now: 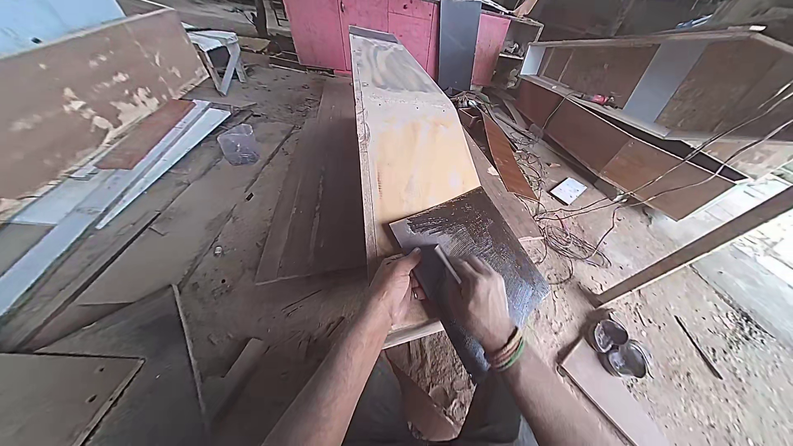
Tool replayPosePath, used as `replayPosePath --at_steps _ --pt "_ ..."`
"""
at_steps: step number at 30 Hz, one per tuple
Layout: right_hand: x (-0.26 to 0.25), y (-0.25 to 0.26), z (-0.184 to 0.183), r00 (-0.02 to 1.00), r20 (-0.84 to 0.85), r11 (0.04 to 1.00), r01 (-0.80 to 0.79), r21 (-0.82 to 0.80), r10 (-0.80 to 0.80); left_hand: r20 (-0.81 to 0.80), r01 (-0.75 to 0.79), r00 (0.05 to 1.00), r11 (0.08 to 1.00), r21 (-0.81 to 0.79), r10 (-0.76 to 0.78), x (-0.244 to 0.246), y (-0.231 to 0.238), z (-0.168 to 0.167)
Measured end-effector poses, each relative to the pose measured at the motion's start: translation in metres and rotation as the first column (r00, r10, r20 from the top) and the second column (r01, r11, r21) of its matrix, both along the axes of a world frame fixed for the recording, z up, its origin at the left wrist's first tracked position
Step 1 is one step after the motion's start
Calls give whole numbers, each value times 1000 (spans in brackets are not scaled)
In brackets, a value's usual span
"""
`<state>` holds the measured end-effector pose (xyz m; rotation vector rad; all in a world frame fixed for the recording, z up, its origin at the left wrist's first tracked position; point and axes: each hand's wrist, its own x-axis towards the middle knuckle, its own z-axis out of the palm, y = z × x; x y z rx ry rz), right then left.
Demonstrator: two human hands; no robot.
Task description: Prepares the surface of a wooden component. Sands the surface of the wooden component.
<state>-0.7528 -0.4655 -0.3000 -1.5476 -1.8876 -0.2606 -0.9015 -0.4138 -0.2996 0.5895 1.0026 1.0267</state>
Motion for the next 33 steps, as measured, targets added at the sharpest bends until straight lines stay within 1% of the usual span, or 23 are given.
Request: replayPosePath --at_steps 2,4,6,8,9,10,12,13,15,16,17,19,21,23,24,25,26,27,28,29,30,32,33 --pt "-11 -21 -9 996 59 995 -71 64 67 15 -5 1000 1000 -16 5 -3 1 -2" --pt "-16 -40 -9 988 68 986 -145 83 139 9 -20 1000 1000 -18 20 -4 4 -4" --pt "-15 -56 -5 974 26 972 -226 66 225 -11 -14 1000 1000 -9 14 -5 5 -7" --pt "-7 -64 4 946 -66 948 -314 45 316 -33 -7 999 1000 -11 7 -6 6 -4" --pt "1 -65 11 936 -117 943 -331 36 333 -11 -10 1000 1000 -30 10 -6 6 -1" --pt "10 -62 18 942 -143 953 -301 35 303 11 -14 1000 999 -48 14 -6 5 0" --pt "27 -38 29 984 -134 993 -120 23 122 85 -2 996 998 -69 8 -7 4 0" --pt "34 -20 32 993 -118 1000 -20 -8 19 102 2 995 997 -79 6 -6 3 0" --pt "40 13 36 985 -72 979 142 -148 -154 108 1 994 996 -92 9 -2 0 2" --pt "39 22 36 979 -45 962 185 -202 -198 101 -3 995 996 -90 12 0 0 3" --pt "36 25 33 980 -30 960 184 -211 -195 97 -10 995 996 -89 18 1 0 2" --pt "24 8 19 997 -18 990 67 -126 -70 86 -40 995 995 -89 47 2 -1 0" --pt "13 -31 6 993 -17 991 -115 -66 114 64 -76 995 995 -59 80 4 0 -3" --pt "6 -79 -5 954 -18 951 -299 -82 299 47 -93 994 995 -25 94 7 0 -4" --pt "5 -100 -9 919 -39 913 -395 -100 393 50 -101 993 994 -30 102 9 0 -3" --pt "8 -115 -12 880 -67 874 -475 -100 471 52 -108 993 993 -36 110 9 -1 -2" --pt "14 -124 -11 853 -107 851 -520 -73 511 47 -117 992 993 -36 118 10 -1 -3" --pt "24 -126 -5 856 -142 863 -505 -27 496 35 -118 992 993 -27 119 10 -2 -4" --pt "36 -121 5 887 -163 900 -435 10 431 25 -116 993 993 -13 116 10 -2 -5" --pt "50 -108 14 932 -165 946 -321 42 323 12 -111 994 994 9 111 10 -3 -6" --pt "64 -89 19 971 -161 984 -174 44 179 -5 -120 993 992 33 120 12 -4 -7" --pt "90 -42 17 984 -148 995 94 -44 -99 -47 -124 991 990 66 127 15 -5 -8" --pt "102 -22 10 971 -152 980 168 -111 -184 -72 -125 989 989 73 130 15 -7 -8"
